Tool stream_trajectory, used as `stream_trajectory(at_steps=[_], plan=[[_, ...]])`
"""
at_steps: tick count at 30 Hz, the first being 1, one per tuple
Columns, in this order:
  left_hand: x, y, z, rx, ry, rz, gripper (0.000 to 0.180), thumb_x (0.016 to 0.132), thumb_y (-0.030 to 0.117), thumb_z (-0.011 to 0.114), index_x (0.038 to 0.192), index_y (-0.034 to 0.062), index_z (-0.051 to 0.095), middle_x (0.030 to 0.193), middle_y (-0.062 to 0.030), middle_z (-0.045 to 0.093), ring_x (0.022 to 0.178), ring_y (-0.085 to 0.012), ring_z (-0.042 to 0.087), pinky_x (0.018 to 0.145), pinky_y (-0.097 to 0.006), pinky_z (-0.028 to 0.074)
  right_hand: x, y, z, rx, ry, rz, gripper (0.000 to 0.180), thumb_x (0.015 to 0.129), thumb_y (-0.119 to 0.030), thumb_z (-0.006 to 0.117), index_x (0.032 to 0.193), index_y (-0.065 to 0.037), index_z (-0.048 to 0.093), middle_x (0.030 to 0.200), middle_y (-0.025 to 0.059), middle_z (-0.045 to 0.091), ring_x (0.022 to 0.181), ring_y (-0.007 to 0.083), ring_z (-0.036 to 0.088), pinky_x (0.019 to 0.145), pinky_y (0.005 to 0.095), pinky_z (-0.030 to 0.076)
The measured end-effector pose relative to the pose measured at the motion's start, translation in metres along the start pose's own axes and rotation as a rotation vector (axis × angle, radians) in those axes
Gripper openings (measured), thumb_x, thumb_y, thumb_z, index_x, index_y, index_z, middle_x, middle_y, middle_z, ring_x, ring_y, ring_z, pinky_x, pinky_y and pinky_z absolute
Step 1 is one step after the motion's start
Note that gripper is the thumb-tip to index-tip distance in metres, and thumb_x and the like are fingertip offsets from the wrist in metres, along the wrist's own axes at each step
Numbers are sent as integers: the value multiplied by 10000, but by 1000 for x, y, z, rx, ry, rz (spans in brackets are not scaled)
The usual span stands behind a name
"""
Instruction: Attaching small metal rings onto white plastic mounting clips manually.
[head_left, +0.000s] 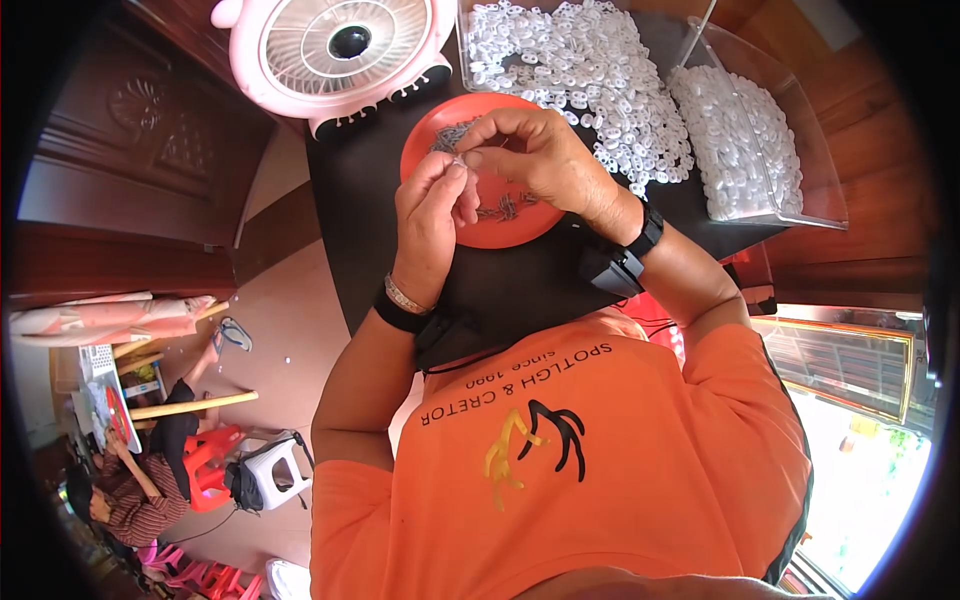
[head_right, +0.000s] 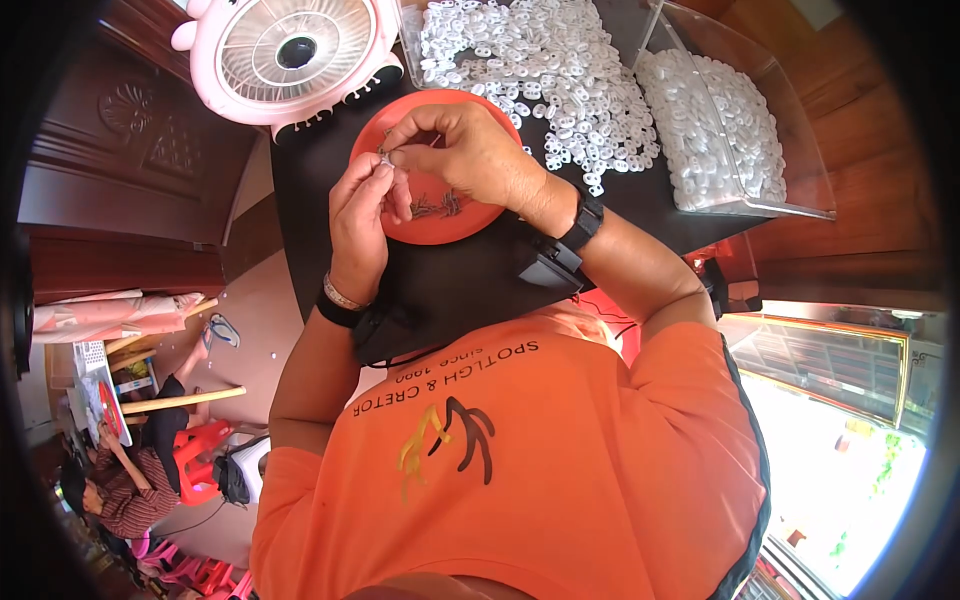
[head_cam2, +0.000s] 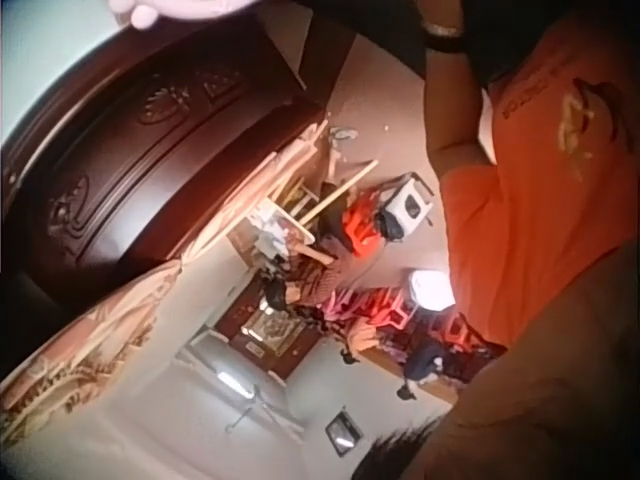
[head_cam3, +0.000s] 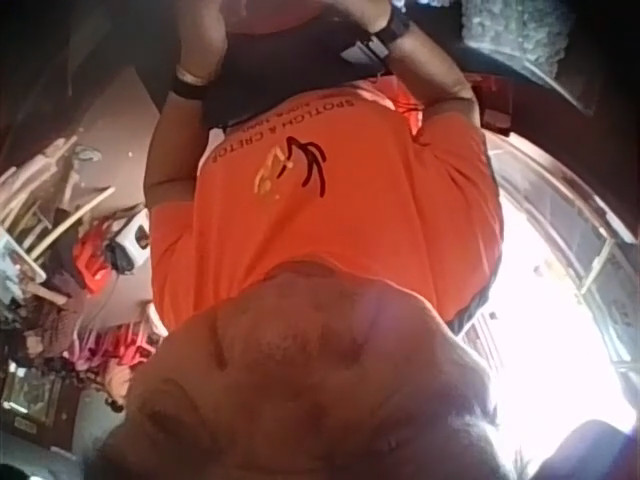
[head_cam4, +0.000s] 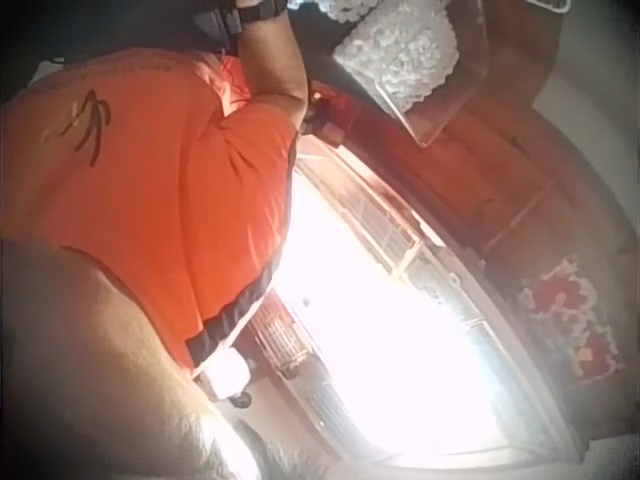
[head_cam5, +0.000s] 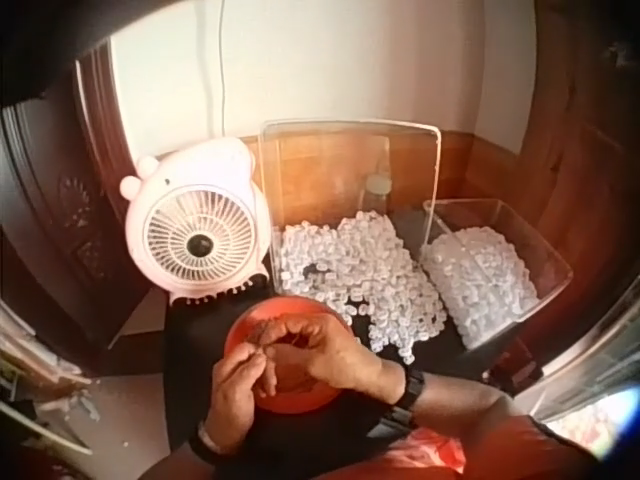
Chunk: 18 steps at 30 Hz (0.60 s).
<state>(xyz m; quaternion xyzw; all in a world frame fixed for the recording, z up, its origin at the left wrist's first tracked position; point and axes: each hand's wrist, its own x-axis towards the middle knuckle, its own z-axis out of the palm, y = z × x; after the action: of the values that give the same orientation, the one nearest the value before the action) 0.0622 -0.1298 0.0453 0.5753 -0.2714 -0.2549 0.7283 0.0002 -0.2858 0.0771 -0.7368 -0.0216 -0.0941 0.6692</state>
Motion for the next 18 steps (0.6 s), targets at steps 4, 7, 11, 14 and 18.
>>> stream_trajectory(at_steps=[4,7,11,14,18], plan=[[1,-2,-4,23,25,17,194,939,180,443,856,32,535,684,-20,545,561,-77,490,524,-205,358,-1,0,-1,-42,-11,17,119,847,-61,643,943,8,651,868,37,661,842,98,604,805,249,479],[2,-2,-3,36,16,15,187,940,176,444,858,33,532,683,-16,544,565,-75,489,531,-207,361,-2,5,-3,-99,-38,-39,92,865,-44,620,944,-1,642,864,11,652,781,55,588,693,206,484],[4,-4,-1,103,18,60,169,934,163,450,853,37,529,682,-13,542,577,-72,491,543,-209,366,-1,6,-1,-169,-11,-33,89,842,-44,638,927,-20,647,827,12,649,758,68,589,679,214,481],[4,-3,0,86,-10,56,155,927,149,451,843,40,523,680,-13,538,581,-75,493,547,-210,364,-3,9,-2,-140,-13,-116,102,826,-45,651,925,-21,651,809,20,650,754,83,596,680,230,486],[5,-5,-4,46,-31,26,151,921,139,446,831,40,517,673,-14,530,574,-82,492,537,-211,359,1,7,-13,-209,-62,-185,91,833,-35,647,922,-29,666,830,-3,648,778,64,587,681,215,472]])
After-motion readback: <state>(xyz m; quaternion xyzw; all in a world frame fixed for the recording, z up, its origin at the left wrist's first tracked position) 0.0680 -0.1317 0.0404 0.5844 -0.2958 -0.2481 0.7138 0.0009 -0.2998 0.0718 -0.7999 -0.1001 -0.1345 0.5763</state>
